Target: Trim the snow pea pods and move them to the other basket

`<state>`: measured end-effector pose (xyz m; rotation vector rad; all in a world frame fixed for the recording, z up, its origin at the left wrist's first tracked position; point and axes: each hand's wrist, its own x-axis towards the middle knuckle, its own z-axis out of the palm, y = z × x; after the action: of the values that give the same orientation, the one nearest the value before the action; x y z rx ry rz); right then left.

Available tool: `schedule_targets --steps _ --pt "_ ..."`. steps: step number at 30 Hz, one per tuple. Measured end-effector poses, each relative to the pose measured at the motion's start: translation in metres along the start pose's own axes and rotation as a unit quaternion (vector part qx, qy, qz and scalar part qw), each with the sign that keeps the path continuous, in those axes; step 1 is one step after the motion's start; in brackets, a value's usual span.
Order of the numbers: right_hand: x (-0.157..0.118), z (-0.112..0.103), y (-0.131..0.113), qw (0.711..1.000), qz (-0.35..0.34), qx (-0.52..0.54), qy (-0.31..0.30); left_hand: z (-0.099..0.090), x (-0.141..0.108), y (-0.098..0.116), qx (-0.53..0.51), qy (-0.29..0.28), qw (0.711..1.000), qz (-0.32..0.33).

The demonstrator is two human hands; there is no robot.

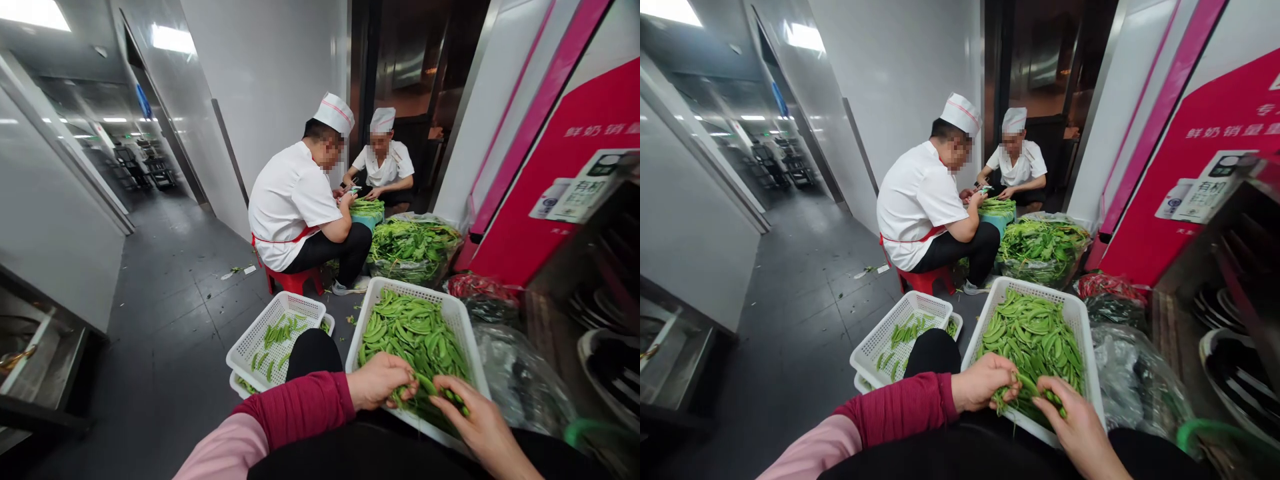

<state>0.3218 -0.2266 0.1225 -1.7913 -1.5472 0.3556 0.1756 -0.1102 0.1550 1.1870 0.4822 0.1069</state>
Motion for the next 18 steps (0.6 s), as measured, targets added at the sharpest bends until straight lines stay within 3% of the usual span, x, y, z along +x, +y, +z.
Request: schedule_targets --steps 4,6,8,11,15,18 --pt "0.002 -0.005 -0.026 0.979 0.139 0.119 0.089 -0.002 0.006 -0.014 0.103 0.028 0.994 -0.034" --pt "0.008 -0.012 -0.029 0.941 0.195 0.221 0.167 -0.008 0.011 -0.02 0.194 0.086 0.975 -0.059" --pt "0.013 -0.018 -0.025 0.899 0.191 0.319 0.229 -0.015 0.016 -0.023 0.222 0.121 0.965 -0.071" --pt "0.014 -0.019 -0.021 0.875 0.2 0.392 0.205 -0.014 0.019 -0.014 0.245 0.082 0.965 -0.038" --pt "0.012 -0.005 -0.025 0.871 0.208 0.419 0.149 0.003 0.018 0.007 0.29 -0.004 0.955 0.062" --pt "0.011 0.005 -0.023 0.878 0.195 0.417 0.129 0.009 0.02 0.013 0.304 -0.032 0.949 0.08"
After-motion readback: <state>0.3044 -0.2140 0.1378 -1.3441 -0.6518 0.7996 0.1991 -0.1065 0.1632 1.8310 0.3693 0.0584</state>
